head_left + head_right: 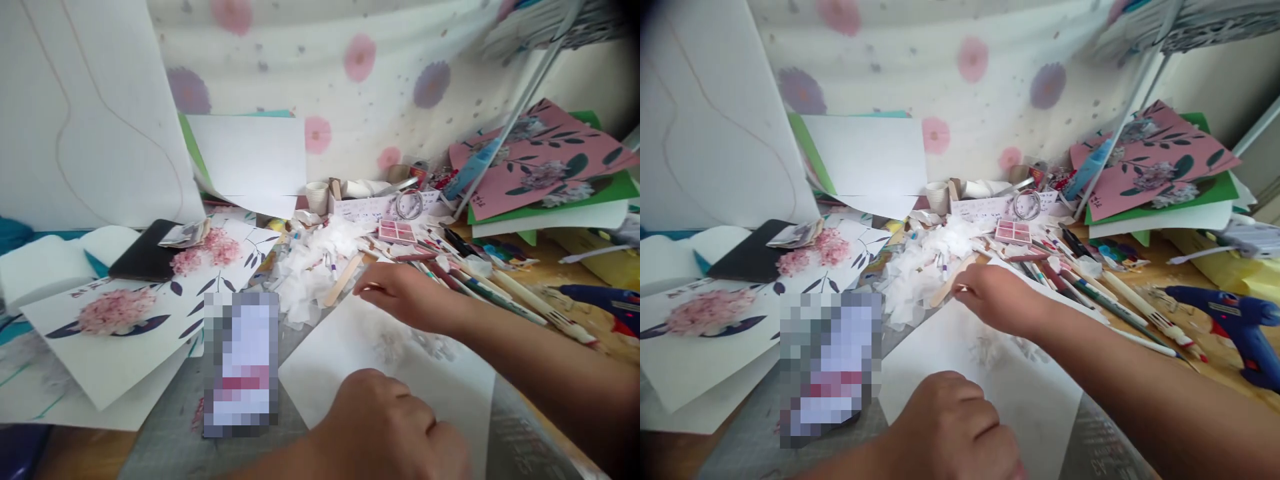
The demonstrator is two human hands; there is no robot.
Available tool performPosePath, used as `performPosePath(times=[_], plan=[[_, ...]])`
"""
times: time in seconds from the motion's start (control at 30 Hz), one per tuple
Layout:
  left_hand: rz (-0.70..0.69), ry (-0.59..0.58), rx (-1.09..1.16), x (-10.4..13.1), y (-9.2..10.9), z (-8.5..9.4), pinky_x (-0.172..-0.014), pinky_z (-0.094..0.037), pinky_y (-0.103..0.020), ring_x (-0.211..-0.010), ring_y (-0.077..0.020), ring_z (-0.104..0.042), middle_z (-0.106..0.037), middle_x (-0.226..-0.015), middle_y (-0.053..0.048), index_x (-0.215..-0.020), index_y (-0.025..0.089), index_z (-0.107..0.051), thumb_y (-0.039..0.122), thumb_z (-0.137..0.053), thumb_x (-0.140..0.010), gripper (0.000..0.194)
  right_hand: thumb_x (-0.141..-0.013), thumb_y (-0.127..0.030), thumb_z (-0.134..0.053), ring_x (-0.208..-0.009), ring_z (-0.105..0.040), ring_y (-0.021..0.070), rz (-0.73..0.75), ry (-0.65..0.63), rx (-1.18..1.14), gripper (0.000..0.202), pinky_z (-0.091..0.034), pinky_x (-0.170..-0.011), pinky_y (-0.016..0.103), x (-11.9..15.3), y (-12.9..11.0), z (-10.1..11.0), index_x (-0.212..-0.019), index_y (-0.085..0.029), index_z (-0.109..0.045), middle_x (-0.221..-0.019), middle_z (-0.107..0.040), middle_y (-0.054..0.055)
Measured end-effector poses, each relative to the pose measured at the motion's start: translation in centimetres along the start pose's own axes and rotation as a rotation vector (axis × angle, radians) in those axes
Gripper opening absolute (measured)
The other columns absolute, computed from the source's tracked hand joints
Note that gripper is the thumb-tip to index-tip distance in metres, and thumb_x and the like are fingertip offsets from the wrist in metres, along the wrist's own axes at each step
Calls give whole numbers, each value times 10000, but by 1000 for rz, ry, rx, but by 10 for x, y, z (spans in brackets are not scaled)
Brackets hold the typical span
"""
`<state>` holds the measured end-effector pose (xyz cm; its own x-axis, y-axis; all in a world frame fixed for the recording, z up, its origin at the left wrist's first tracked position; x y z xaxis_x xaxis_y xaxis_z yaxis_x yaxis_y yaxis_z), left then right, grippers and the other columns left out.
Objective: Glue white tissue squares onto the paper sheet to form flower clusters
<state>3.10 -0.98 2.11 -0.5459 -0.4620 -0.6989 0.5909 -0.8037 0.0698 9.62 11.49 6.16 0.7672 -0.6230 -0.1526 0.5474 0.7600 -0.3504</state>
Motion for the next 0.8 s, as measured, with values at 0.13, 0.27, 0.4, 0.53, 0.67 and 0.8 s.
performPosePath(times=[0.13,0.27,0.4,0.53,0.67,0.8], plan=[[-35,21,-15,1,-4,3,-344,-111,-277,-318,-81,-310,-392,-360,52,-445,193,-403,315,-668,-643,352,-758,-91,-548,-746,-565,152,99,-86,66,251,-385,-647,241,-48,-12,-29,-948,-197,-672,-876,-613,49],[-52,13,32,0,-3,2,-331,-111,-269,-321,-81,-300,-412,-362,57,-427,190,-405,259,-714,-577,350,-752,-81,-530,-719,-551,146,251,-166,124,303,-316,-576,240,-66,-24,-53,-972,-232,-674,-951,-601,49],[65,89,107,-2,-5,8,-345,-131,-282,-326,-85,-324,-427,-363,49,-459,181,-441,279,-634,-692,319,-761,-102,-520,-682,-526,143,316,-183,123,168,-273,-550,252,-72,-34,-65,-760,-186,-665,-866,-602,41],[382,216,116,-4,-27,35,-435,-275,-292,-438,-119,-443,-480,-465,9,-548,184,-467,202,-487,-779,232,-801,-110,-479,-714,-527,125,216,-106,42,154,-334,-588,227,-62,-34,-47,-798,-156,-626,-841,-595,35],[727,382,208,-2,-53,58,-582,-409,-263,-619,-130,-519,-548,-667,-10,-746,180,-527,136,-469,-815,100,-778,-107,-507,-710,-529,118,110,-87,-5,104,-379,-600,213,-39,-31,-19,-751,-149,-598,-773,-589,17],[443,367,173,-7,-34,47,-565,-394,-292,-601,-138,-491,-537,-635,-14,-727,178,-536,123,-441,-804,134,-786,-186,-583,-808,-553,141,53,-128,24,52,-422,-684,251,-36,-35,-27,-812,-172,-625,-895,-599,19]])
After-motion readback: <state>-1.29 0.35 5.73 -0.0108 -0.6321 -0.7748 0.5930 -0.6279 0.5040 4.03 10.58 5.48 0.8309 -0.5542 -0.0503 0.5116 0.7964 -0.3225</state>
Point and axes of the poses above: each hand's wrist, its own x-axis away from the middle knuckle, its own z-axis out of the back of the hand, y = z × x, the point moved 3 cm from there along -x, towards the middle knuckle
